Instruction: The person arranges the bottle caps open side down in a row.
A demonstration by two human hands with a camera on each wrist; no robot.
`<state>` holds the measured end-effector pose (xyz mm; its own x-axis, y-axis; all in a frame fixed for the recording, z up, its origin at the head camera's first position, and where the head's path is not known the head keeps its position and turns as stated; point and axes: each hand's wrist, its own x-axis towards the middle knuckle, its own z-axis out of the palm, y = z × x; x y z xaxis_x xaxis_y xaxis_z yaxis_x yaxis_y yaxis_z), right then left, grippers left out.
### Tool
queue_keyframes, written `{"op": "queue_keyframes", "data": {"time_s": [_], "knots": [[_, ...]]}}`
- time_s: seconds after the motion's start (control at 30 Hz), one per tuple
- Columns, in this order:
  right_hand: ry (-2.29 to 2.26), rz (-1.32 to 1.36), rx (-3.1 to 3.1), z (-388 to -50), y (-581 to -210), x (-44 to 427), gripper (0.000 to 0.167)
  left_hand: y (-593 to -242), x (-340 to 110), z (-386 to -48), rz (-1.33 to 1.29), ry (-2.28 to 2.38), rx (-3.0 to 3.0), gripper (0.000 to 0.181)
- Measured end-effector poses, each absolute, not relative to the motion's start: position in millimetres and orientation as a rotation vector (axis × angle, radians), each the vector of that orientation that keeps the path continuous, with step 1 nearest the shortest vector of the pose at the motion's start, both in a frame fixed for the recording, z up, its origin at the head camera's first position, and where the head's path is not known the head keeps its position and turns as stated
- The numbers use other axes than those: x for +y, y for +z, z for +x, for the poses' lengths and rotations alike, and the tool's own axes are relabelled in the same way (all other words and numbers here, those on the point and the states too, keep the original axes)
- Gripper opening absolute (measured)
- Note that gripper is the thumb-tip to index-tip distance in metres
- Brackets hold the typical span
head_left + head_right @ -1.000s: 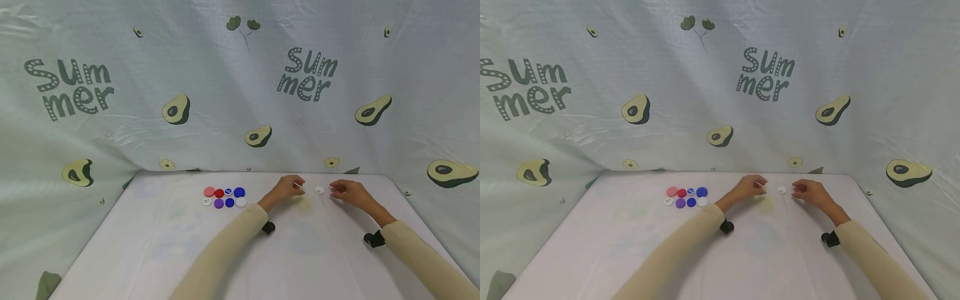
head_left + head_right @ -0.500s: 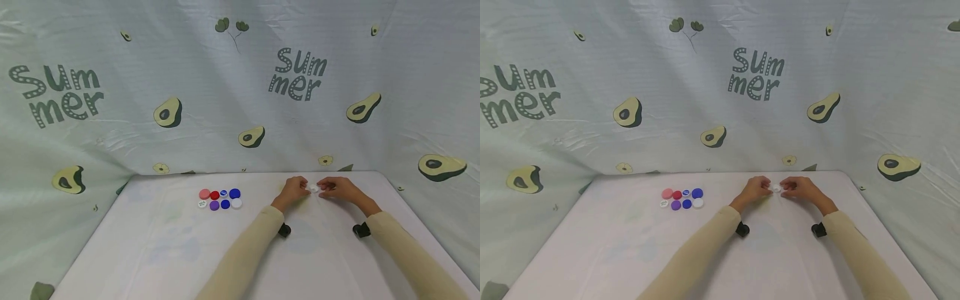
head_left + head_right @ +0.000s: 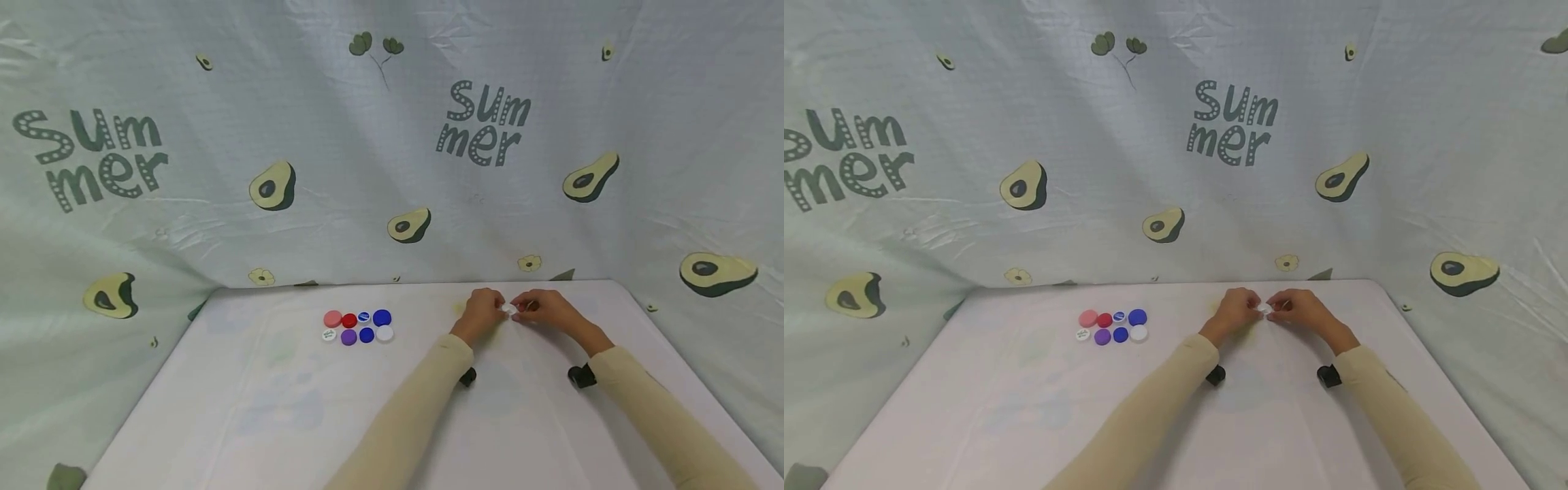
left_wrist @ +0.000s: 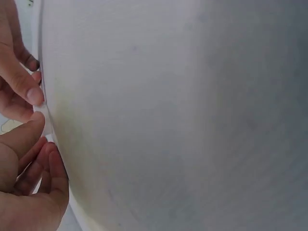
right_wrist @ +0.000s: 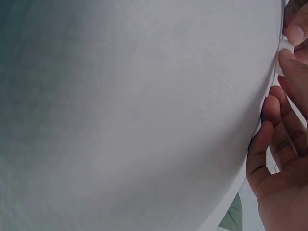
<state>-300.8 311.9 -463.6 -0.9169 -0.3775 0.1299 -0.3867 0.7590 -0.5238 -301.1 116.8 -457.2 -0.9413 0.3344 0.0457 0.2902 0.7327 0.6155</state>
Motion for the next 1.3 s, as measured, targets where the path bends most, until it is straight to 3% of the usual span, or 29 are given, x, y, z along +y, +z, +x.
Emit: {"op": "queue_keyframes", "data": {"time_s": [0.37,0.97,1.3], "knots": [[0.801,0.656,-2.878,-297.7,-466.0,312.6,0.029,-462.2,122.8,-298.0,0.442,1.068,2.904,0.018],[0.964,0.661,-2.78,-282.9,-449.8,294.4,0.026,-442.4,91.0,-291.2,0.836,1.063,2.895,0.014],[1.041,0.746,-2.695,-266.5,-436.3,276.9,0.025,-429.1,64.9,-275.2,0.907,1.151,2.834,0.016]]}}
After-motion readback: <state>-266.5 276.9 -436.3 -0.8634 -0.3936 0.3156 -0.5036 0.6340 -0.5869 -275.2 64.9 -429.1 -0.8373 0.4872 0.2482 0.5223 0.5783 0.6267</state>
